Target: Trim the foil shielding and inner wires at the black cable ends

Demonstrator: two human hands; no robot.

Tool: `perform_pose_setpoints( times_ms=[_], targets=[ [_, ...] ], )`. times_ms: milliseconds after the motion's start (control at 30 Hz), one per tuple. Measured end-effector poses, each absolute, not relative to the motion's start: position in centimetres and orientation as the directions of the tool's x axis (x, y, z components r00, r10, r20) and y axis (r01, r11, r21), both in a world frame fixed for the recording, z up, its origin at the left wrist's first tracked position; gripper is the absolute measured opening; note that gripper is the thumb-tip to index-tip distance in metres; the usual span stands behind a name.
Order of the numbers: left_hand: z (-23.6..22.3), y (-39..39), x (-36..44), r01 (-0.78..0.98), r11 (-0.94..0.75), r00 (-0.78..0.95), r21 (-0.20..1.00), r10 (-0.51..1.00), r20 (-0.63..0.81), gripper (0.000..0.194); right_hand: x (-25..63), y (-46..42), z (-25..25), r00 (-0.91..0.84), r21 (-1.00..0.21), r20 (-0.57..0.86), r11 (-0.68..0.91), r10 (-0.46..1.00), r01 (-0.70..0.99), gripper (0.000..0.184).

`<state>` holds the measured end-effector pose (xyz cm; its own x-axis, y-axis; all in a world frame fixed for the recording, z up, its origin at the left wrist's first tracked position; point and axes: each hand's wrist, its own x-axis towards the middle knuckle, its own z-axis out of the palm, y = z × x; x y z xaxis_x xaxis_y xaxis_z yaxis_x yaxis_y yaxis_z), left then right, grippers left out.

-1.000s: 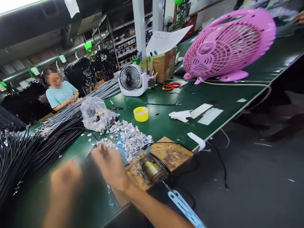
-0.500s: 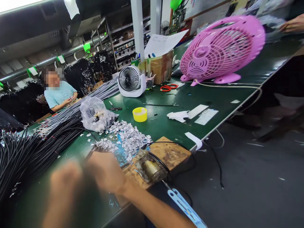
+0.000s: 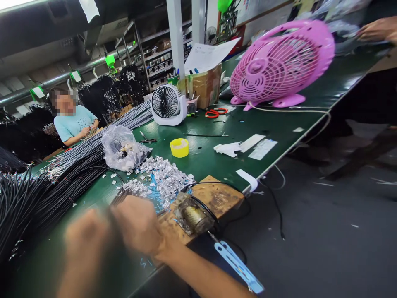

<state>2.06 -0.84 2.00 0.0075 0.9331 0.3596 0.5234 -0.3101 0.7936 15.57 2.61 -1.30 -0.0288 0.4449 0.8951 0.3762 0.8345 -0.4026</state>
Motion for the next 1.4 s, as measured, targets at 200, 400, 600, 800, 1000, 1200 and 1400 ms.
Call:
perform_pose_setpoints(
  times_ms=[200, 400, 600, 800, 1000, 1200, 1400],
  targets=[
    [2.3, -0.8, 0.9, 0.535, -0.304, -0.051, 0.788, 0.92, 0.389, 0.026, 16.0, 3.3, -0.9, 0.277, -0.672, 0.74, 0.684, 0.613, 0.283, 0.022],
    [2.4, -0.8, 1.3, 0.542, -0.309, -0.072, 0.781, 0.909, 0.41, 0.027, 15.5, 3.1, -0.8, 0.041, -0.724, 0.69, 0.688, 0.723, 0.054, 0.028],
    [2.4, -0.8, 1.6, 0.535, -0.293, -0.077, 0.792, 0.917, 0.39, 0.026, 15.6, 2.7, -1.0, -0.008, -0.683, 0.73, 0.73, 0.684, 0.026, 0.019],
    [2.4, -0.8, 1.7, 0.54, -0.296, -0.067, 0.788, 0.918, 0.391, 0.026, 15.7, 2.7, -0.8, 0.002, -0.67, 0.742, 0.741, 0.671, 0.056, 0.018],
    [2.3, -0.8, 1.8, 0.548, -0.297, -0.039, 0.782, 0.925, 0.379, 0.024, 15.5, 2.8, -0.6, 0.035, -0.773, 0.633, 0.634, 0.774, -0.026, 0.019],
    [2.2, -0.7, 1.7, 0.534, -0.319, 0.07, 0.783, 0.939, 0.336, 0.026, 15.7, 3.6, -0.3, -0.405, -0.893, 0.141, -0.06, 0.903, -0.446, 0.02],
    [2.0, -0.4, 1.6, 0.489, -0.27, 0.091, 0.829, 0.961, 0.26, 0.037, 15.6, 3.6, -0.3, -0.359, -0.915, 0.145, -0.013, 0.922, -0.404, 0.021]
  ],
)
